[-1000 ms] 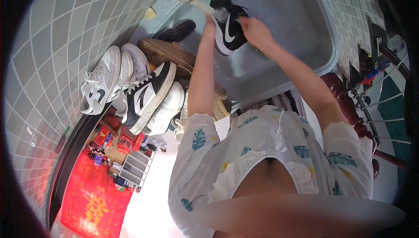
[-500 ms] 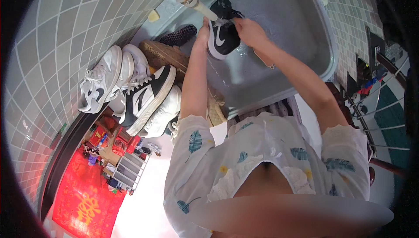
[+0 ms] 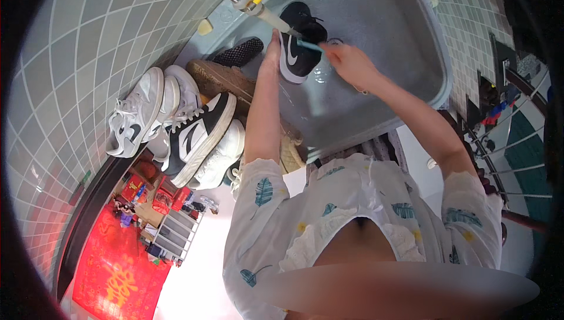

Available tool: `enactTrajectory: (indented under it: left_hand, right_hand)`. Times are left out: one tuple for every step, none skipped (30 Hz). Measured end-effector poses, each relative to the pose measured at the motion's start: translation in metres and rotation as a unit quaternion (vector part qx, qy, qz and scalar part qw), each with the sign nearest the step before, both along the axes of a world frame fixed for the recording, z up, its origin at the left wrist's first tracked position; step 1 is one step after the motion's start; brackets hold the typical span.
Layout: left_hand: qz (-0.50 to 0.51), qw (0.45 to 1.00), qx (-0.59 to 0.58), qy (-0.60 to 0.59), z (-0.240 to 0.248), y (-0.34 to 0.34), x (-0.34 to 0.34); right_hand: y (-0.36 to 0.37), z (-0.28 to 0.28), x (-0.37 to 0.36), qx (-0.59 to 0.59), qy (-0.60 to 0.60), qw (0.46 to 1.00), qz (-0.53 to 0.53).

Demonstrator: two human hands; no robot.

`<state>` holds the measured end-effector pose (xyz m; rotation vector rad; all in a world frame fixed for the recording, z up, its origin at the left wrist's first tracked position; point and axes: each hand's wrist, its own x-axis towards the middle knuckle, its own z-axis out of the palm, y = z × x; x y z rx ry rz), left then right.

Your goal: Cleaning a black and white sneaker in a sink using a brush and soap.

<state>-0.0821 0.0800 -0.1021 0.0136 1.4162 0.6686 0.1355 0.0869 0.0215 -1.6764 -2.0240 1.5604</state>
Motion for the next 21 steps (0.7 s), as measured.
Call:
enactTrajectory:
  left_hand:
    - [-0.010,0.999,-0.010,0.029,0.001,0.001,0.001]
    - [-0.021,0.998,-0.017,0.057,0.002,0.007,0.003]
    - [-0.021,0.998,-0.013,0.063,0.001,0.007,0.001]
    - [-0.023,0.998,-0.011,0.062,-0.001,0.008,-0.003]
    - [-0.023,0.998,-0.007,0.053,-0.002,0.009,-0.008]
    - [-0.012,0.999,-0.014,0.050,-0.007,-0.006,-0.023]
    - [0.022,1.000,-0.011,-0.008,-0.011,-0.010,-0.032]
    - [0.022,1.000,-0.011,-0.008,-0.013,-0.009,-0.031]
    - [0.024,1.000,0.002,0.003,-0.013,-0.008,-0.025]
    - [0.026,0.999,0.014,0.015,-0.013,-0.009,-0.020]
    - [0.025,1.000,0.013,0.013,-0.012,-0.010,-0.016]
    - [0.004,1.000,0.017,0.022,-0.008,0.004,-0.004]
    - [-0.010,0.999,0.014,0.036,-0.005,0.007,0.002]
    - [-0.017,0.998,0.008,0.053,-0.005,0.003,-0.002]
    - [0.000,0.999,0.013,0.039,-0.010,-0.008,-0.025]
    - [-0.001,0.999,0.007,0.033,-0.007,-0.010,-0.020]
    - [-0.004,1.000,-0.007,0.025,0.004,-0.007,-0.011]
    - [-0.001,1.000,-0.015,0.025,0.013,0.000,-0.009]
    - [0.009,1.000,-0.015,0.020,0.013,-0.003,-0.010]
    - [0.011,1.000,-0.015,0.022,0.011,-0.007,-0.010]
    - [-0.006,0.998,-0.014,0.057,0.012,-0.002,0.004]
  right_hand:
    - [0.008,-0.009,-0.010,0.031,-0.026,0.999,-0.017]
    - [0.019,-0.021,-0.018,0.036,-0.025,0.999,-0.020]
    - [0.030,-0.028,-0.029,0.028,-0.052,0.998,-0.013]
    - [0.036,-0.033,-0.033,0.021,-0.080,0.997,-0.008]
    - [0.028,-0.033,-0.021,0.022,-0.082,0.996,-0.011]
    - [0.007,-0.011,-0.015,0.010,-0.039,0.999,0.001]
    - [-0.004,0.008,-0.011,0.002,0.007,1.000,0.012]
    - [-0.004,0.014,-0.009,0.002,0.007,1.000,0.012]
    - [-0.005,0.021,-0.004,0.005,-0.007,1.000,0.030]
    - [-0.006,0.024,-0.002,0.009,-0.019,0.999,0.048]
    - [-0.001,0.007,-0.011,0.007,-0.021,0.999,0.047]
    - [0.019,-0.021,-0.022,0.057,-0.069,0.996,0.015]
    - [0.028,-0.038,-0.029,0.101,-0.113,0.988,-0.010]
    - [0.026,-0.034,-0.031,0.099,-0.110,0.989,-0.006]
    - [0.021,-0.018,-0.040,0.101,-0.099,0.989,0.046]
    - [0.017,-0.006,-0.035,0.099,-0.107,0.986,0.086]
    - [0.010,0.008,-0.021,0.092,-0.115,0.986,0.083]
    - [0.005,0.027,-0.007,0.074,-0.123,0.982,0.119]
    - [0.000,0.040,0.001,0.055,-0.128,0.978,0.156]
    - [0.001,0.033,-0.006,0.056,-0.126,0.978,0.158]
    - [0.007,0.015,-0.012,0.092,-0.141,0.979,0.116]
